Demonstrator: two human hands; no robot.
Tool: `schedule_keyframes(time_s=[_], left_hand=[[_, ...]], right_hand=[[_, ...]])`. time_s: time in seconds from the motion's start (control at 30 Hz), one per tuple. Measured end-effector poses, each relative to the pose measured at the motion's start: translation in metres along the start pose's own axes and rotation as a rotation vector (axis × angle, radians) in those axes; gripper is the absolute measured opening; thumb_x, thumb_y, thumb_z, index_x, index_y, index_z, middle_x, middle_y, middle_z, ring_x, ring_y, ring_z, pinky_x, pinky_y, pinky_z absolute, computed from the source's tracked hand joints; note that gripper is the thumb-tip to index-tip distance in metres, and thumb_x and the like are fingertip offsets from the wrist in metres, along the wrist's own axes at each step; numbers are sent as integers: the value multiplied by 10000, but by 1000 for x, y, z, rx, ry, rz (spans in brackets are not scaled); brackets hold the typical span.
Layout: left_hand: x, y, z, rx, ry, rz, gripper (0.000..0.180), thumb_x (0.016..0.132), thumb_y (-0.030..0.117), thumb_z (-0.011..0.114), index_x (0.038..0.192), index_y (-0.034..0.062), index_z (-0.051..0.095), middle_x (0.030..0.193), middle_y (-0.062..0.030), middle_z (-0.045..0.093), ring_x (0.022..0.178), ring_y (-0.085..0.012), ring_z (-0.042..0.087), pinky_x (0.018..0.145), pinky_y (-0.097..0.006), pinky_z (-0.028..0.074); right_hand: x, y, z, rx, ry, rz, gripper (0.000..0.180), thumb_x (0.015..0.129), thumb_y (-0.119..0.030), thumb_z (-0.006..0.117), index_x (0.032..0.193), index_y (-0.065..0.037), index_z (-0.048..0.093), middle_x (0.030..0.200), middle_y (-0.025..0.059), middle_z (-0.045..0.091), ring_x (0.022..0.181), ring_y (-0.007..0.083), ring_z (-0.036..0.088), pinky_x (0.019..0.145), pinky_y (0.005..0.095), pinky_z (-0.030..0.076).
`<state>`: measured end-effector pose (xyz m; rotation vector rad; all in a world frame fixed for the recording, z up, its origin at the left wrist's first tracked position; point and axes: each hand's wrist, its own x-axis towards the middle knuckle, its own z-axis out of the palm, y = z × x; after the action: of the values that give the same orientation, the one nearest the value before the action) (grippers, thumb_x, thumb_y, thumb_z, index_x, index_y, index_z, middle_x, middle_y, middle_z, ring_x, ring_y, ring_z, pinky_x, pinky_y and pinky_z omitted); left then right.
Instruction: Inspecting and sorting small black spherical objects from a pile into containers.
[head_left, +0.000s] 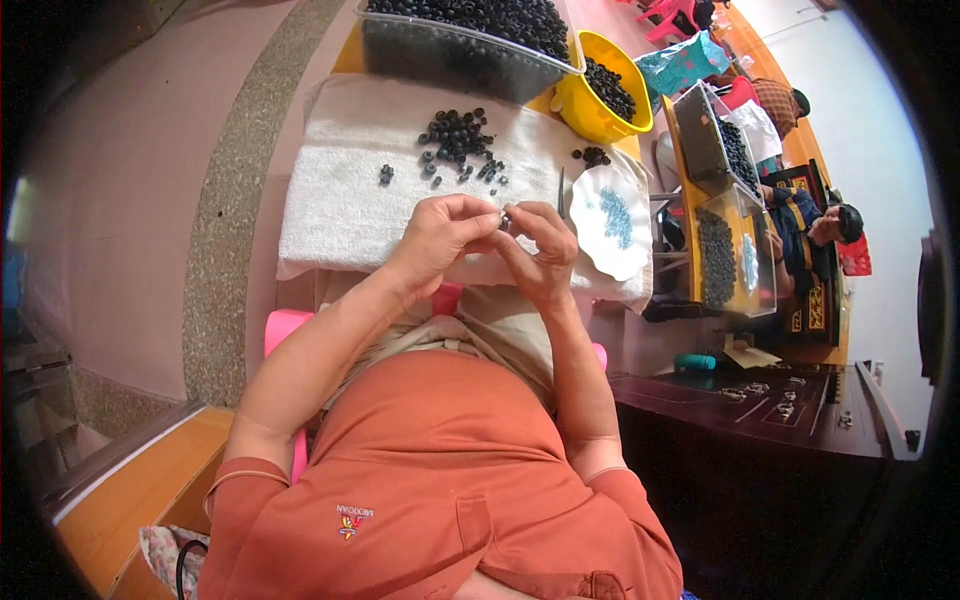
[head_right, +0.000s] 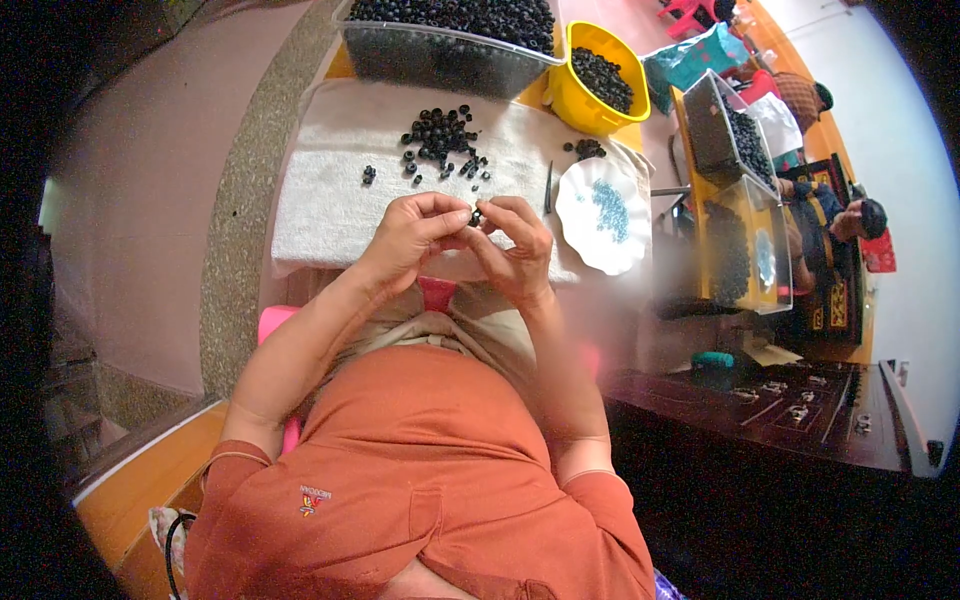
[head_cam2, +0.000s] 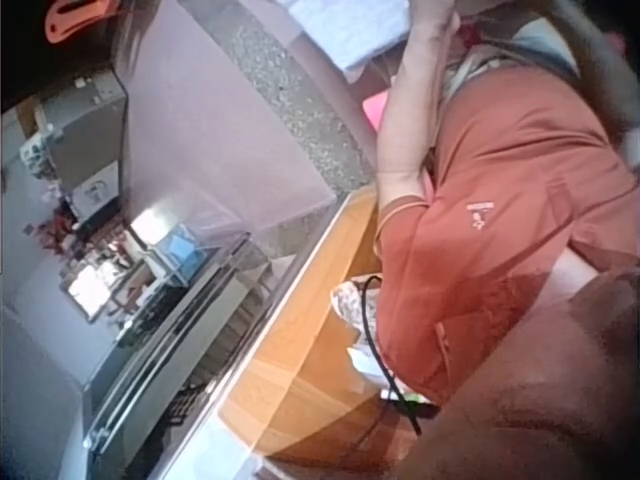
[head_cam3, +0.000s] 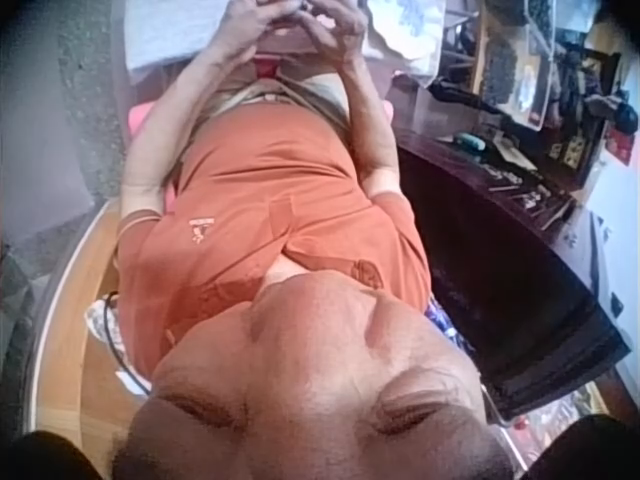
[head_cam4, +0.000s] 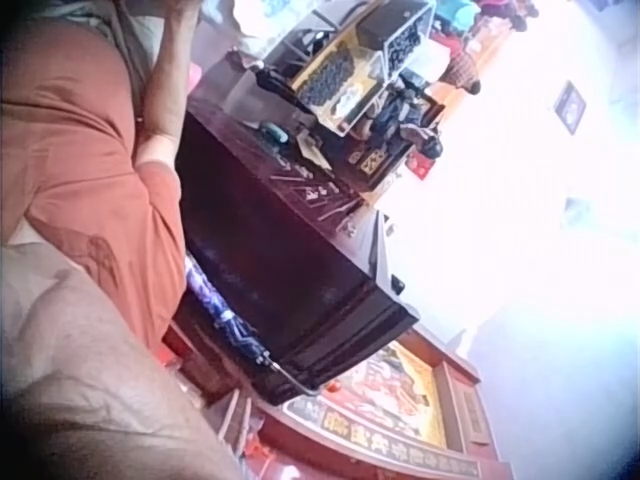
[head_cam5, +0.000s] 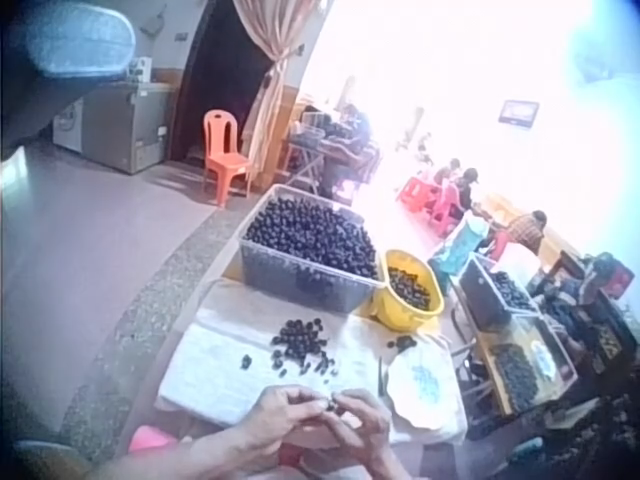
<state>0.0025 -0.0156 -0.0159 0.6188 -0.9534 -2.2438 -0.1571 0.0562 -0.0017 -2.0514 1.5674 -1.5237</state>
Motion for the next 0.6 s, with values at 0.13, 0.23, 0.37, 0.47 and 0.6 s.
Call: schedule_keyframes(time_s=[0.13, 0.23, 0.37, 0.47, 0.6], left_hand=[[-1, -1, 1, 2, 11, 14, 137, 908, 85, 653, 1005, -12, 648, 941, -76, 663, 838, -144, 660, 775, -296, 578], [0, -6, -1, -5, 16, 7, 132, 906, 81, 652, 1000, -11, 647, 940, -72, 662, 836, -142, 659, 779, -296, 579], [-3, -5, 3, 3, 14, -3, 126, 903, 80, 656, 993, -8, 648, 936, -66, 661, 831, -139, 657, 778, -296, 578], [-4, -4, 4, -14, 11, 2, 121, 906, 84, 654, 987, -6, 648, 932, -63, 661, 822, -136, 654, 773, -294, 576], [-3, -2, 4, 3, 11, 26, 113, 916, 93, 643, 980, 0, 645, 920, -61, 664, 812, -135, 654, 780, -295, 570]], right_hand=[[2, -3, -3, -109, -5, -44, 352, 708, 23, 781, 1038, 5, 662, 902, 130, 648, 722, 192, 649, 632, 281, 519], [3, -5, -2, -115, 7, -80, 301, 714, -7, 782, 997, 5, 680, 913, 131, 665, 733, 210, 676, 624, 293, 540], [3, -7, -3, -181, 10, -123, 288, 712, -10, 779, 980, 8, 676, 910, 144, 671, 730, 236, 680, 626, 307, 546], [0, -7, -2, -176, 8, -130, 283, 716, -12, 776, 979, 9, 671, 908, 146, 671, 724, 239, 679, 618, 307, 544], [0, -4, 1, -128, 22, -103, 284, 734, -13, 768, 995, 8, 660, 909, 139, 664, 713, 221, 674, 612, 299, 539]])
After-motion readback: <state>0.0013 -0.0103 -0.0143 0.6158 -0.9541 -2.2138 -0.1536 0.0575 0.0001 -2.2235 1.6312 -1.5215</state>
